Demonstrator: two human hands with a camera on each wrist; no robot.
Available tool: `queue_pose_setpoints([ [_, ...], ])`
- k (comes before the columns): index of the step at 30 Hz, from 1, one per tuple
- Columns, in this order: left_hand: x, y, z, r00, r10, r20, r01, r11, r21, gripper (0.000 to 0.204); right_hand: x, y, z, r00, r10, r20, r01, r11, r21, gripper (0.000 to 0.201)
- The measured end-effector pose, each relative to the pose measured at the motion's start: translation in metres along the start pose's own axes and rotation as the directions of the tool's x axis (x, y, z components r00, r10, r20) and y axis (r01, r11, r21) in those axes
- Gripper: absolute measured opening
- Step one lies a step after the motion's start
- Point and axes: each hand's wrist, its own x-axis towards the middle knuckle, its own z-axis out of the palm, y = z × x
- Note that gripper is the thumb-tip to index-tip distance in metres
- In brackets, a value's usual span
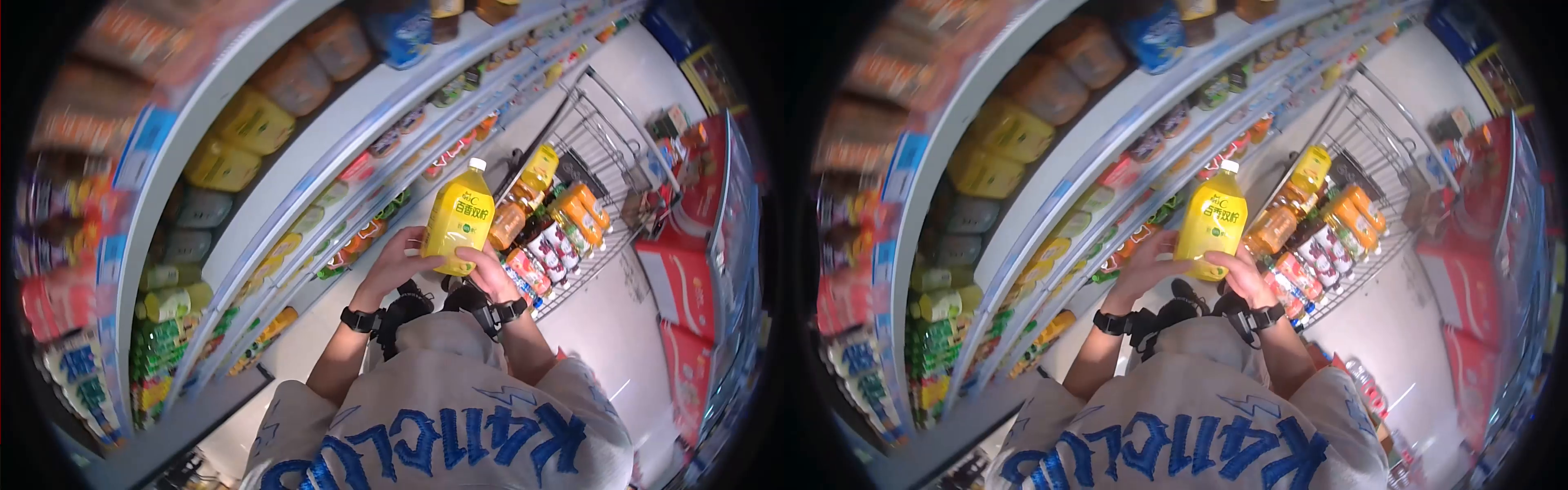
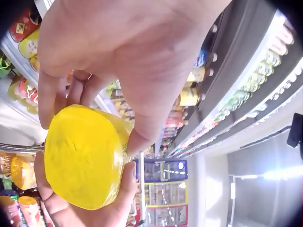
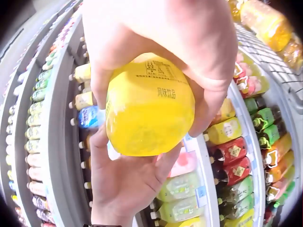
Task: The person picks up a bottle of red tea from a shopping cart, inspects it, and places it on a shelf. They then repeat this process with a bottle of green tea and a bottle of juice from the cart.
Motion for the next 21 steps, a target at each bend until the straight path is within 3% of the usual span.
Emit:
queue_pose_setpoints([
  [3,-0.055,0.011,-0.033,0.999,0.032,-0.007,-0.032,0.989,-0.142,0.062,-0.002,0.005,0.058,0.999,0.012,0.031,-0.010,0.998,-0.067,0.056],
  [10,-0.152,0.019,-0.095,0.932,0.235,-0.275,-0.286,0.945,-0.160,0.069,0.002,0.033,0.164,0.993,0.006,0.114,0.025,0.964,-0.266,0.069],
  [13,-0.183,0.019,-0.112,0.918,0.250,-0.308,-0.323,0.921,-0.216,0.072,0.003,0.038,0.203,0.974,0.021,0.225,0.072,0.916,-0.396,0.069],
  [19,-0.212,0.008,-0.130,0.912,0.200,-0.358,-0.344,0.848,-0.402,0.080,-0.003,0.045,0.255,0.959,-0.034,0.281,0.219,0.717,-0.662,0.064],
  [21,-0.213,0.008,-0.133,0.903,0.210,-0.374,-0.356,0.854,-0.379,0.078,-0.008,0.042,0.262,0.943,-0.023,0.333,0.267,0.652,-0.710,0.065],
])
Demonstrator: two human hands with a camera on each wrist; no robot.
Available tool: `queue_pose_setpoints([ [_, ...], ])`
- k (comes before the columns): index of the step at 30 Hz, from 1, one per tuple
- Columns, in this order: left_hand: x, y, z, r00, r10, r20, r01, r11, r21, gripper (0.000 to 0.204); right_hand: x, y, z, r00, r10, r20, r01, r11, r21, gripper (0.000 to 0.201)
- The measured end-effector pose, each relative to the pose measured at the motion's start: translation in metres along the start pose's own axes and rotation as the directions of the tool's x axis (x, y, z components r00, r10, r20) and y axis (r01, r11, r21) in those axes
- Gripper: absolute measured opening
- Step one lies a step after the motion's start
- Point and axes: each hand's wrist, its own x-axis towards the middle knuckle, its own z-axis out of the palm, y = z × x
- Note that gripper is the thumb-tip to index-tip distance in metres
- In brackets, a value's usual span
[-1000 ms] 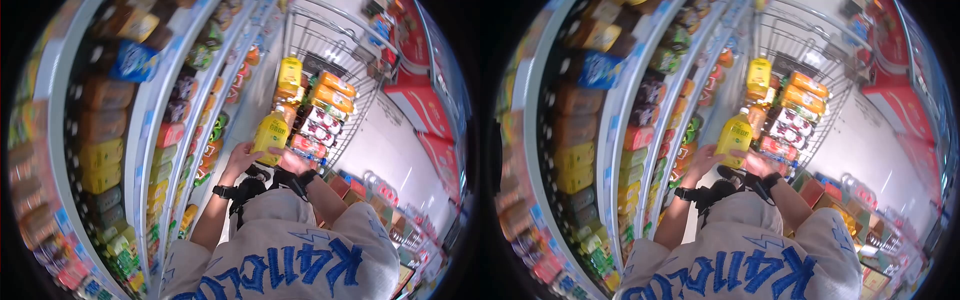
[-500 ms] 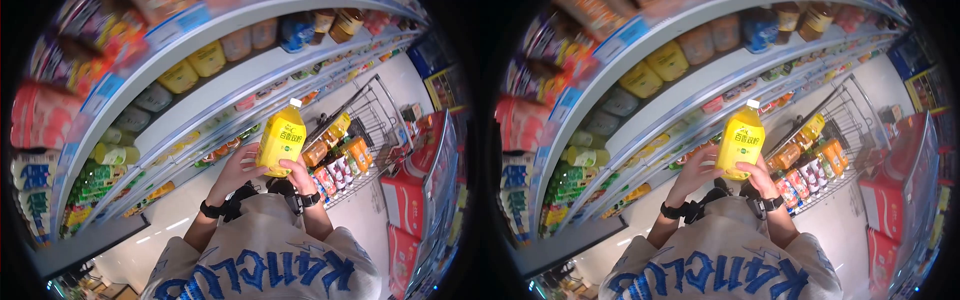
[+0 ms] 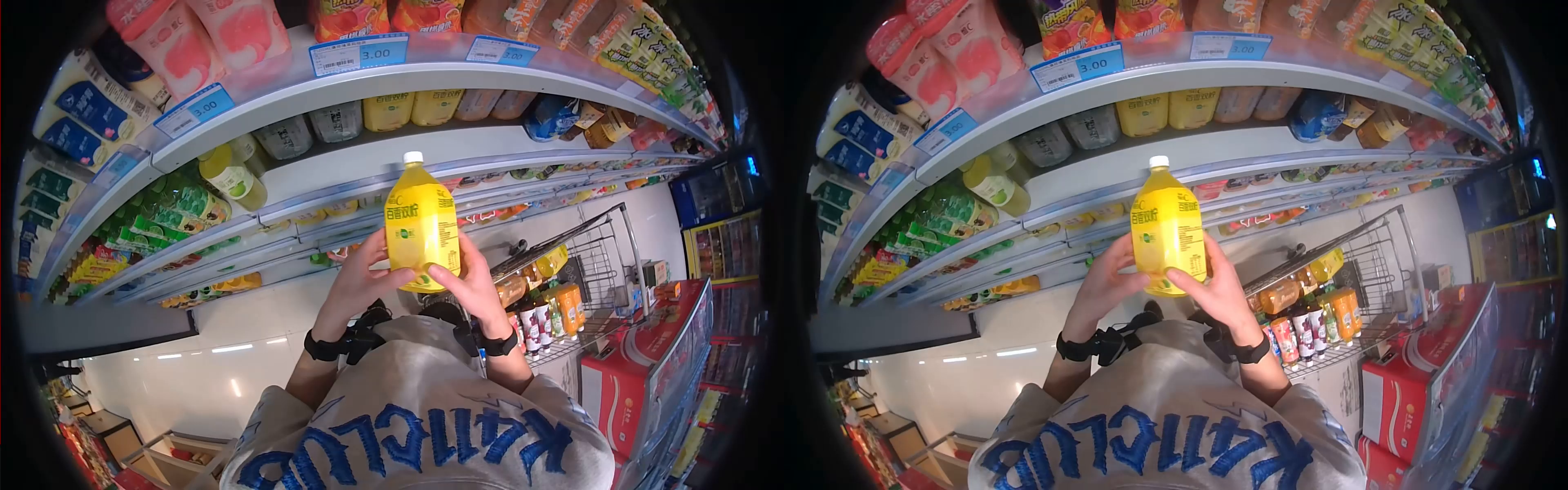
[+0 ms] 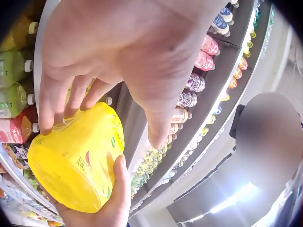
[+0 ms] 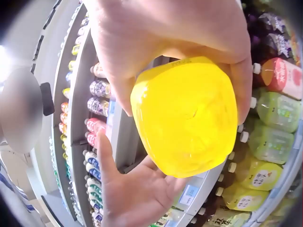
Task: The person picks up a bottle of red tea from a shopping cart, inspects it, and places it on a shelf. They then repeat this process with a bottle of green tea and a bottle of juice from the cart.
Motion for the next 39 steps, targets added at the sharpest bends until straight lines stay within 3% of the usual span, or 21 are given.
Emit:
queue_pose_setpoints([
  [2,0.000,-0.002,0.004,1.000,0.008,0.002,-0.008,1.000,0.020,0.077,-0.005,-0.009,0.002,0.998,-0.057,0.028,0.061,0.985,-0.159,0.070],
  [7,0.006,0.002,0.027,0.991,0.116,-0.066,-0.118,0.992,-0.036,0.065,-0.015,-0.034,-0.011,0.987,-0.131,0.096,0.151,0.959,-0.241,0.074],
  [9,0.009,0.000,0.037,0.992,0.080,-0.096,-0.091,0.989,-0.118,0.062,-0.019,-0.040,-0.021,0.954,-0.230,0.193,0.288,0.878,-0.382,0.076],
  [10,0.010,-0.001,0.040,0.992,0.042,-0.117,-0.065,0.977,-0.205,0.058,-0.017,-0.039,-0.025,0.934,-0.280,0.221,0.346,0.860,-0.375,0.078],
  [14,0.011,0.000,0.048,0.991,0.050,-0.120,-0.083,0.956,-0.282,0.051,-0.010,-0.019,-0.037,0.928,-0.304,0.214,0.359,0.883,-0.303,0.077],
  [15,0.009,0.005,0.053,0.989,0.054,-0.138,-0.098,0.936,-0.339,0.048,-0.008,-0.013,-0.036,0.967,-0.160,0.199,0.162,0.987,0.006,0.073],
  [16,0.008,0.007,0.058,0.986,0.057,-0.156,-0.115,0.911,-0.395,0.045,-0.006,-0.006,-0.036,0.973,-0.013,0.232,-0.061,0.948,0.311,0.070],
  [17,0.008,0.006,0.061,0.986,0.061,-0.158,-0.119,0.913,-0.391,0.045,-0.004,0.008,-0.040,0.972,-0.018,0.235,-0.058,0.948,0.313,0.070],
  [19,0.009,0.003,0.067,0.972,0.104,-0.211,-0.172,0.927,-0.335,0.044,0.000,0.016,-0.040,0.880,0.023,0.474,-0.344,0.721,0.602,0.063],
  [20,0.010,0.005,0.069,0.970,0.106,-0.219,-0.176,0.926,-0.333,0.044,-0.006,0.018,-0.041,0.883,-0.019,0.469,-0.295,0.755,0.586,0.062],
  [22,0.006,0.016,0.075,0.969,0.142,-0.200,-0.136,0.990,0.045,0.047,-0.009,0.015,-0.039,0.889,-0.026,0.458,-0.288,0.745,0.602,0.065],
  [26,0.003,0.015,0.075,0.975,0.130,-0.181,-0.103,0.984,0.148,0.052,-0.007,0.014,-0.052,0.895,-0.047,0.443,-0.243,0.782,0.574,0.077],
  [29,0.001,0.018,0.075,0.972,0.189,-0.136,-0.164,0.970,0.180,0.055,-0.008,0.006,-0.053,0.922,-0.101,0.373,-0.158,0.783,0.602,0.085],
  [31,0.000,0.016,0.073,0.941,0.310,-0.137,-0.265,0.924,0.276,0.057,-0.007,-0.003,-0.056,0.936,-0.106,0.335,-0.112,0.814,0.570,0.087],
  [32,-0.002,0.018,0.077,0.942,0.307,-0.139,-0.261,0.925,0.276,0.057,-0.006,-0.008,-0.057,0.948,-0.118,0.296,-0.062,0.844,0.533,0.090],
  [34,-0.005,0.031,0.090,0.929,0.195,-0.315,-0.221,0.974,-0.048,0.056,-0.009,-0.021,-0.057,0.952,-0.131,0.277,-0.032,0.857,0.515,0.088],
  [36,-0.002,0.028,0.092,0.916,0.217,-0.336,-0.245,0.968,-0.044,0.055,-0.009,-0.022,-0.060,0.955,-0.145,0.259,-0.002,0.870,0.494,0.087],
  [38,-0.002,0.022,0.091,0.903,0.235,-0.359,-0.269,0.962,-0.045,0.053,-0.011,-0.017,-0.065,0.907,-0.254,0.335,0.164,0.948,0.274,0.082],
  [39,-0.003,0.018,0.084,0.907,0.213,-0.363,-0.264,0.960,-0.096,0.051,-0.010,-0.018,-0.065,0.907,-0.258,0.334,0.169,0.947,0.273,0.082],
])
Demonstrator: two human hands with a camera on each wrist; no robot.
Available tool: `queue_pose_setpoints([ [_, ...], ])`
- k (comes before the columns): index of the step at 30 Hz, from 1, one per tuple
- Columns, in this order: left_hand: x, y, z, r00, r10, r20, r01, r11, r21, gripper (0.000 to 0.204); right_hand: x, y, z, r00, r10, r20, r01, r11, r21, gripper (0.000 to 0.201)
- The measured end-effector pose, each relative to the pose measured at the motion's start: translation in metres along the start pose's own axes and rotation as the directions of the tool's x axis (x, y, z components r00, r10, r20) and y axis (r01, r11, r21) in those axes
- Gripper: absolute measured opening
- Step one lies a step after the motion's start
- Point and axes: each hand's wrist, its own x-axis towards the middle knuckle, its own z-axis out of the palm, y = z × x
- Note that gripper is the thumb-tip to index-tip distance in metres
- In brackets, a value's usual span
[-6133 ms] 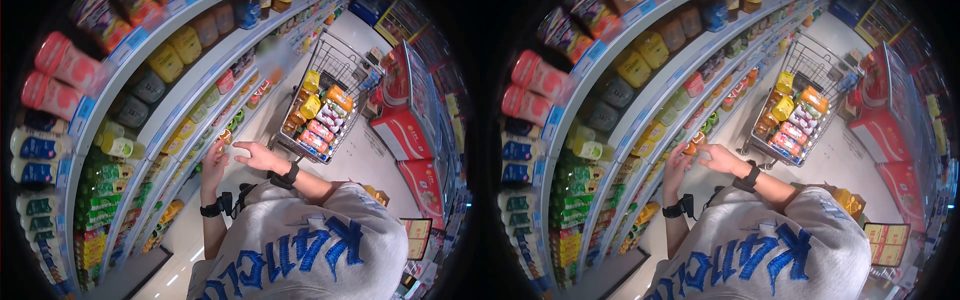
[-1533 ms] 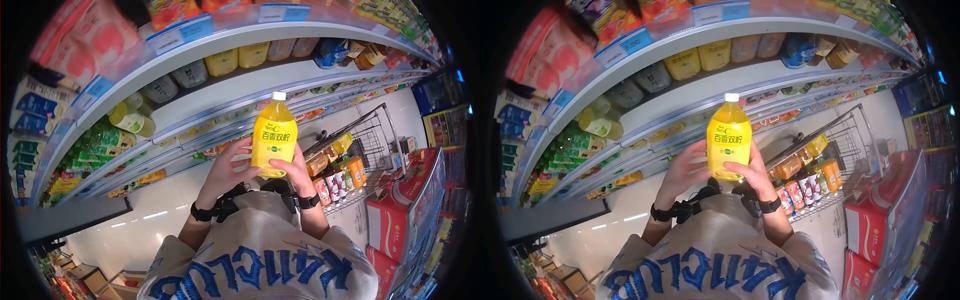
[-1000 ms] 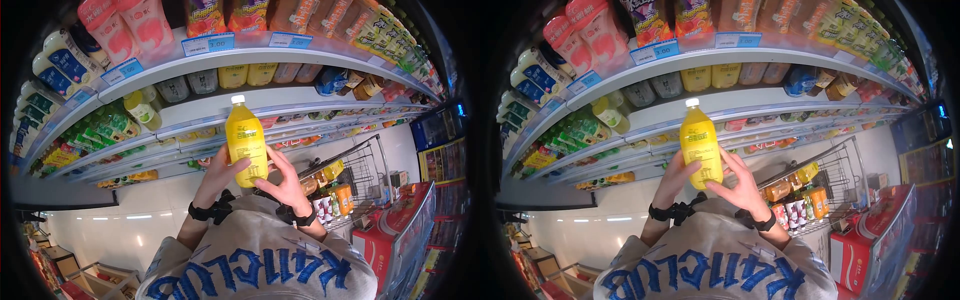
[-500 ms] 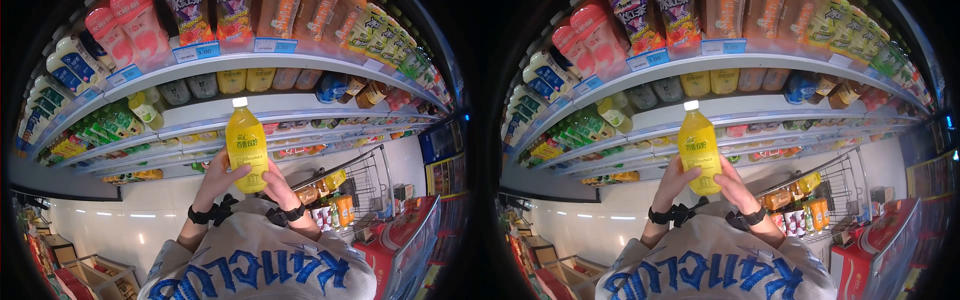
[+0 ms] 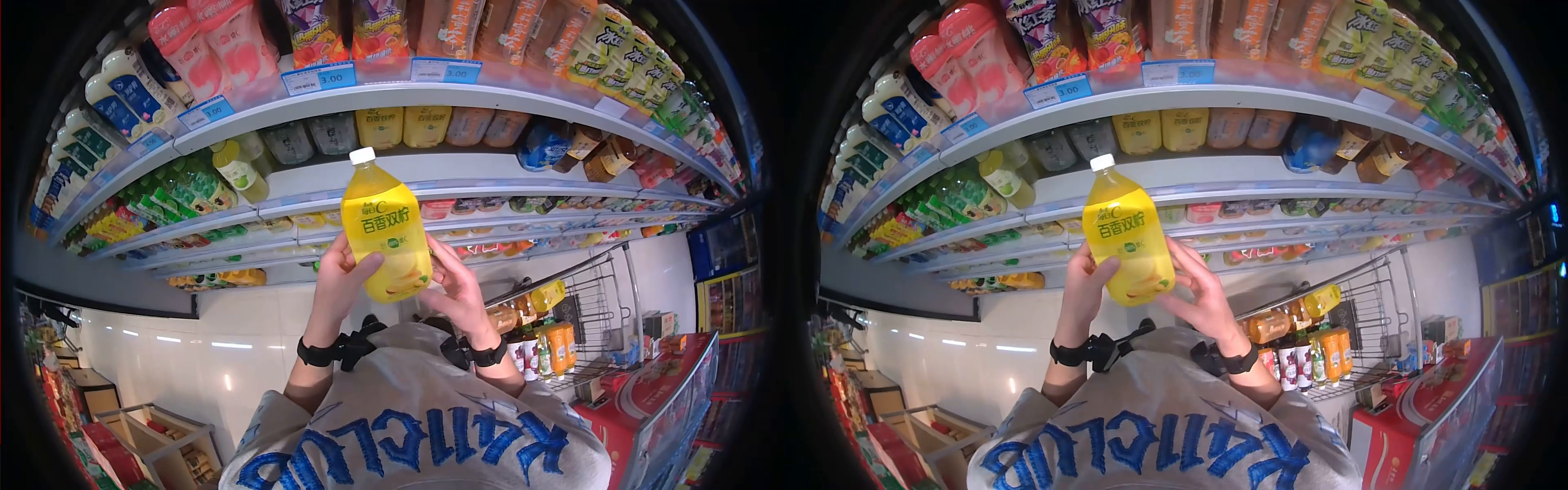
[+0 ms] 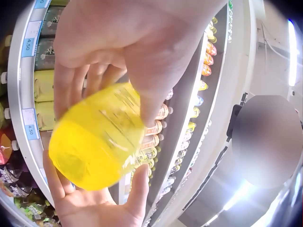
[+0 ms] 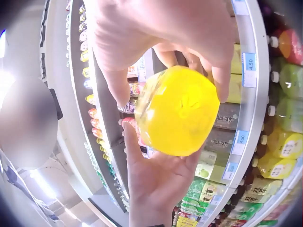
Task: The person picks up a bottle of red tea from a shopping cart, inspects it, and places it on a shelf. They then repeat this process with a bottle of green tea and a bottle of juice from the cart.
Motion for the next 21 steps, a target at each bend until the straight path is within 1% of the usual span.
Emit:
queue_pose_setpoints([
  [1,0.001,-0.002,-0.005,1.000,-0.027,-0.004,0.027,0.999,-0.044,0.049,0.000,0.000,0.002,1.000,-0.003,-0.002,0.003,1.000,-0.028,0.080],
  [2,-0.002,-0.004,-0.008,0.999,-0.035,-0.002,0.035,0.998,-0.044,0.049,-0.003,0.000,0.005,1.000,0.002,-0.007,-0.002,0.999,-0.053,0.077],
  [3,-0.004,-0.005,-0.010,0.999,-0.045,0.009,0.046,0.996,-0.081,0.048,-0.002,0.005,0.003,0.999,0.037,-0.003,-0.037,0.998,-0.045,0.080],
  [4,-0.003,-0.006,-0.010,0.999,-0.045,0.021,0.047,0.992,-0.116,0.048,-0.001,0.007,0.003,0.999,0.034,-0.002,-0.034,0.998,-0.046,0.080],
  [5,-0.002,-0.008,-0.011,0.999,-0.039,0.022,0.041,0.992,-0.116,0.048,0.001,0.008,0.005,0.995,0.101,-0.013,-0.099,0.990,0.102,0.081],
  [6,-0.005,-0.010,-0.012,0.997,-0.067,0.034,0.073,0.975,-0.211,0.048,0.002,0.010,0.007,0.985,0.171,-0.013,-0.163,0.955,0.249,0.081],
  [7,-0.006,-0.012,-0.011,0.995,-0.093,0.047,0.103,0.947,-0.305,0.048,0.000,0.020,0.005,0.985,0.171,-0.009,-0.163,0.956,0.245,0.081],
  [8,-0.006,-0.011,-0.011,0.995,-0.086,0.044,0.096,0.947,-0.307,0.048,-0.005,0.036,0.002,0.973,0.227,0.034,-0.222,0.892,0.394,0.081],
  [9,-0.006,-0.009,-0.011,0.996,-0.067,0.061,0.081,0.962,-0.263,0.049,-0.004,0.038,0.005,0.957,0.277,0.088,-0.281,0.801,0.529,0.082],
  [10,-0.008,-0.006,-0.011,0.996,-0.052,0.076,0.067,0.974,-0.217,0.051,-0.004,0.037,0.005,0.956,0.279,0.095,-0.286,0.800,0.527,0.082],
  [11,-0.012,-0.002,-0.008,0.996,-0.050,0.070,0.064,0.974,-0.217,0.051,-0.007,0.034,0.006,0.956,0.273,0.112,-0.291,0.815,0.501,0.081],
  [13,-0.017,0.009,-0.001,0.997,-0.049,0.060,0.048,0.999,0.019,0.059,-0.007,0.032,0.007,0.956,0.263,0.131,-0.293,0.829,0.476,0.080],
  [14,-0.019,0.012,0.002,0.997,-0.049,0.060,0.048,0.999,0.023,0.059,-0.009,0.035,0.006,0.957,0.265,0.117,-0.287,0.818,0.499,0.080],
  [15,-0.021,0.014,0.004,0.993,0.032,0.112,-0.052,0.982,0.183,0.062,-0.009,0.036,0.006,0.959,0.264,0.104,-0.279,0.807,0.521,0.080],
  [16,-0.020,0.016,0.004,0.979,0.104,0.175,-0.158,0.930,0.332,0.066,-0.010,0.035,0.005,0.960,0.259,0.108,-0.277,0.807,0.521,0.080],
  [17,-0.019,0.016,0.001,0.979,0.107,0.172,-0.160,0.929,0.333,0.066,-0.011,0.031,0.005,0.968,0.231,0.100,-0.248,0.817,0.520,0.080],
  [18,-0.018,0.015,-0.004,0.973,0.108,0.203,-0.193,0.866,0.461,0.067,-0.013,0.029,0.004,0.975,0.205,0.090,-0.222,0.825,0.520,0.080],
  [19,-0.019,0.013,-0.005,0.967,0.101,0.236,-0.223,0.785,0.578,0.069,-0.014,0.030,0.002,0.974,0.209,0.090,-0.224,0.823,0.521,0.080],
  [20,-0.021,0.012,-0.003,0.967,0.096,0.236,-0.219,0.787,0.577,0.069,-0.014,0.032,-0.002,0.978,0.188,0.094,-0.210,0.828,0.520,0.079],
  [21,-0.021,0.011,0.000,0.986,0.012,0.164,-0.082,0.901,0.426,0.067,-0.012,0.031,-0.004,0.982,0.162,0.098,-0.190,0.834,0.519,0.078],
])
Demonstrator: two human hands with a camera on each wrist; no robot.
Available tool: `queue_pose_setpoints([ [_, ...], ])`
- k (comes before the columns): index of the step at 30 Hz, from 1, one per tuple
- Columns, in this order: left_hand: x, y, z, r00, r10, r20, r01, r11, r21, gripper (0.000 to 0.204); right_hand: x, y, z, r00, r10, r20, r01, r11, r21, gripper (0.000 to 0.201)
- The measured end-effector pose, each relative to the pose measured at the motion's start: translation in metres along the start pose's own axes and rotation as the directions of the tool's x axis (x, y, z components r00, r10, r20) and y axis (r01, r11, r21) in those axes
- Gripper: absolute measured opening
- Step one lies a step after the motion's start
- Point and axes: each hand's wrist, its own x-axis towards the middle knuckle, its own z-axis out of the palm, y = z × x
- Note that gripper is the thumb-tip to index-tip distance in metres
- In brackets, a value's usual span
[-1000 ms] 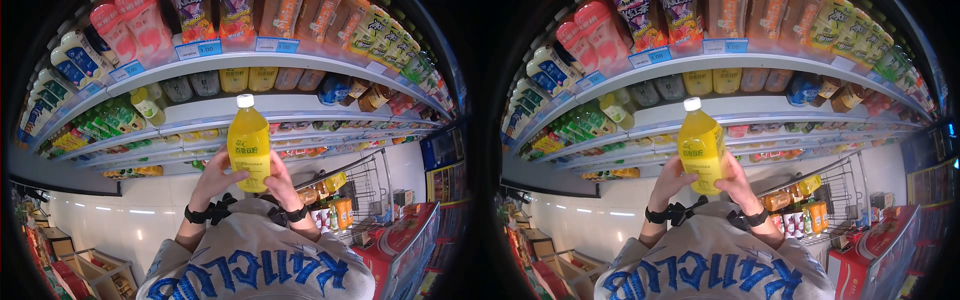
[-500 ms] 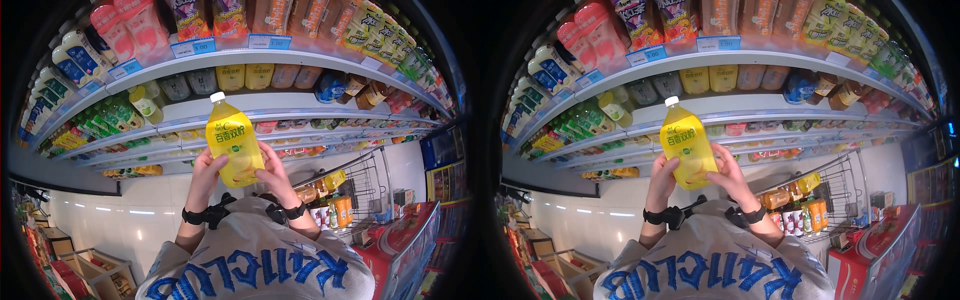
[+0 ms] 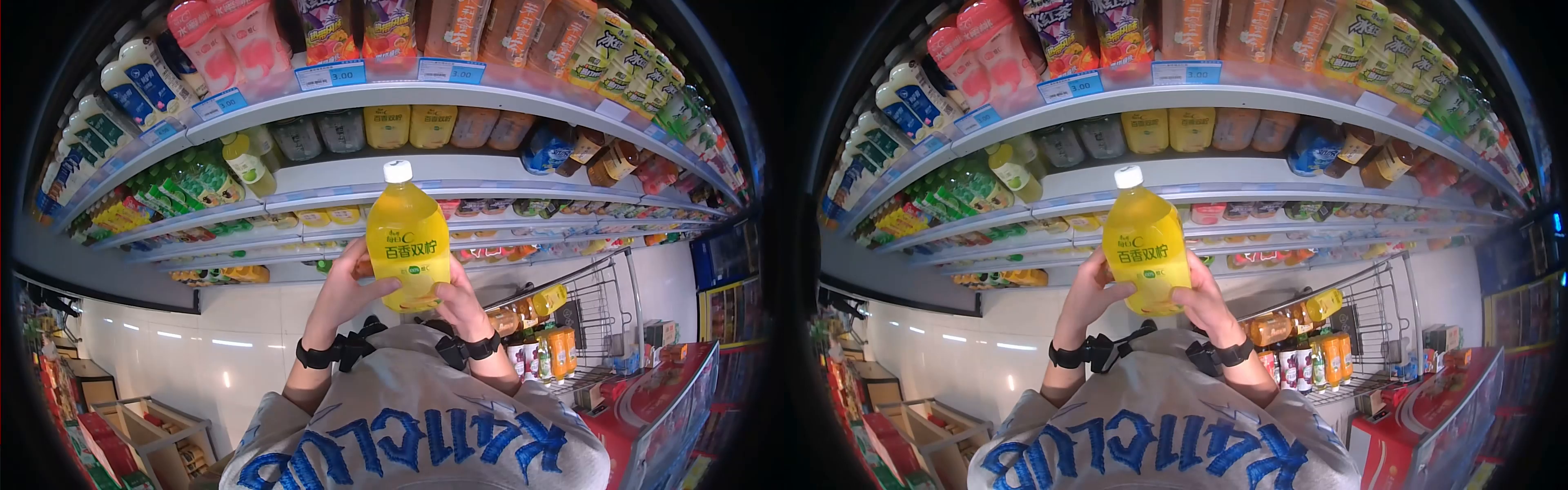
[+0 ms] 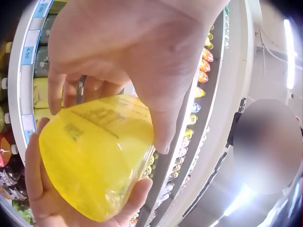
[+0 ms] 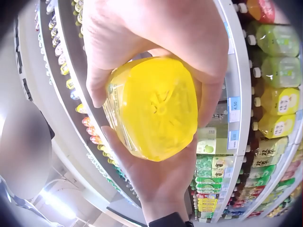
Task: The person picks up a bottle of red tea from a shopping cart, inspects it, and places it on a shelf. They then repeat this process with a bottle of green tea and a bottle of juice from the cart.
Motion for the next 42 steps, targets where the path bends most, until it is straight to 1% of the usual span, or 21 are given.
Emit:
queue_pose_setpoints([
  [1,0.002,0.001,0.003,0.994,-0.110,-0.005,0.107,0.973,-0.204,0.064,0.001,-0.003,0.000,1.000,-0.008,-0.002,0.008,1.000,-0.001,0.078],
  [2,0.004,0.000,0.006,0.994,-0.108,0.002,0.106,0.974,-0.200,0.064,0.000,-0.007,0.002,0.999,-0.021,-0.025,0.021,1.000,-0.017,0.078],
  [4,0.008,-0.005,0.014,0.984,-0.096,-0.152,0.055,0.966,-0.251,0.059,-0.001,-0.015,0.006,0.998,-0.040,-0.053,0.038,0.999,-0.033,0.078],
  [6,0.009,-0.008,0.017,0.985,-0.097,-0.141,0.057,0.962,-0.267,0.057,-0.004,-0.020,0.010,0.998,-0.059,0.003,0.058,0.974,-0.221,0.077],
  [8,0.014,-0.014,0.017,0.987,-0.089,-0.131,0.049,0.959,-0.280,0.055,-0.005,-0.025,0.016,0.996,-0.087,0.014,0.087,0.949,-0.304,0.077],
  [9,0.014,-0.019,0.016,0.989,-0.082,-0.125,0.030,0.928,-0.371,0.055,-0.005,-0.026,0.017,0.994,-0.105,0.028,0.108,0.918,-0.381,0.077],
  [10,0.012,-0.022,0.016,0.989,-0.078,-0.122,0.013,0.889,-0.458,0.056,-0.006,-0.027,0.016,0.994,-0.109,0.025,0.110,0.919,-0.379,0.077],
  [13,0.009,-0.021,0.014,0.995,-0.047,-0.089,-0.004,0.867,-0.498,0.059,-0.001,-0.030,0.009,0.989,-0.123,0.078,0.146,0.853,-0.502,0.068],
  [15,0.009,-0.017,0.014,0.997,-0.038,-0.073,-0.005,0.855,-0.518,0.060,0.002,-0.027,0.005,0.996,-0.070,0.050,0.079,0.971,-0.225,0.065],
  [19,0.006,-0.019,0.018,0.998,-0.068,-0.008,0.051,0.821,-0.569,0.065,0.012,-0.003,-0.007,0.997,0.076,0.007,-0.075,0.993,-0.087,0.069],
  [21,0.004,-0.017,0.018,0.999,-0.044,0.000,0.035,0.805,-0.592,0.065,0.015,0.001,-0.008,0.977,0.135,0.167,-0.150,0.985,0.086,0.076],
  [23,0.002,-0.012,0.015,1.000,-0.022,0.017,0.028,0.790,-0.613,0.065,0.015,-0.002,-0.007,0.973,0.137,0.184,-0.140,0.990,0.001,0.081],
  [24,0.001,-0.007,0.010,0.999,-0.022,0.033,0.036,0.848,-0.529,0.068,0.016,-0.005,-0.006,0.970,0.140,0.198,-0.125,0.988,-0.086,0.087],
  [26,-0.001,-0.005,0.007,0.999,-0.026,0.044,0.043,0.896,-0.443,0.070,0.015,-0.008,-0.003,0.974,0.131,0.186,-0.127,0.991,-0.033,0.093],
  [28,0.000,-0.010,0.005,0.999,0.041,0.025,-0.040,0.997,-0.065,0.078,0.015,-0.012,0.002,0.977,0.123,0.175,-0.129,0.991,0.020,0.099],
  [31,0.003,-0.013,0.002,0.993,-0.035,0.110,0.030,0.998,0.049,0.083,0.015,-0.016,0.004,0.993,0.097,0.062,-0.100,0.994,0.042,0.101],
  [32,0.003,-0.014,0.003,0.993,-0.036,0.110,0.030,0.998,0.050,0.083,0.015,-0.014,0.000,0.998,0.059,0.027,-0.060,0.998,0.023,0.104],
  [34,0.003,-0.015,0.006,0.994,-0.102,0.038,0.105,0.989,-0.104,0.080,0.014,-0.013,-0.003,1.000,0.019,-0.012,-0.019,1.000,0.007,0.107],
  [37,0.006,-0.013,0.008,0.996,-0.078,-0.048,0.064,0.966,-0.251,0.078,0.014,-0.022,0.002,0.998,-0.053,0.022,0.049,0.991,0.126,0.106],
  [40,0.009,-0.014,0.002,0.996,-0.060,0.060,0.075,0.952,-0.296,0.072,0.012,-0.029,0.014,0.988,-0.150,-0.025,0.152,0.979,0.134,0.103],
  [42,0.011,-0.015,0.007,0.996,-0.067,0.067,0.084,0.947,-0.310,0.069,0.010,-0.032,0.013,0.979,-0.192,0.066,0.186,0.978,0.089,0.094],
])
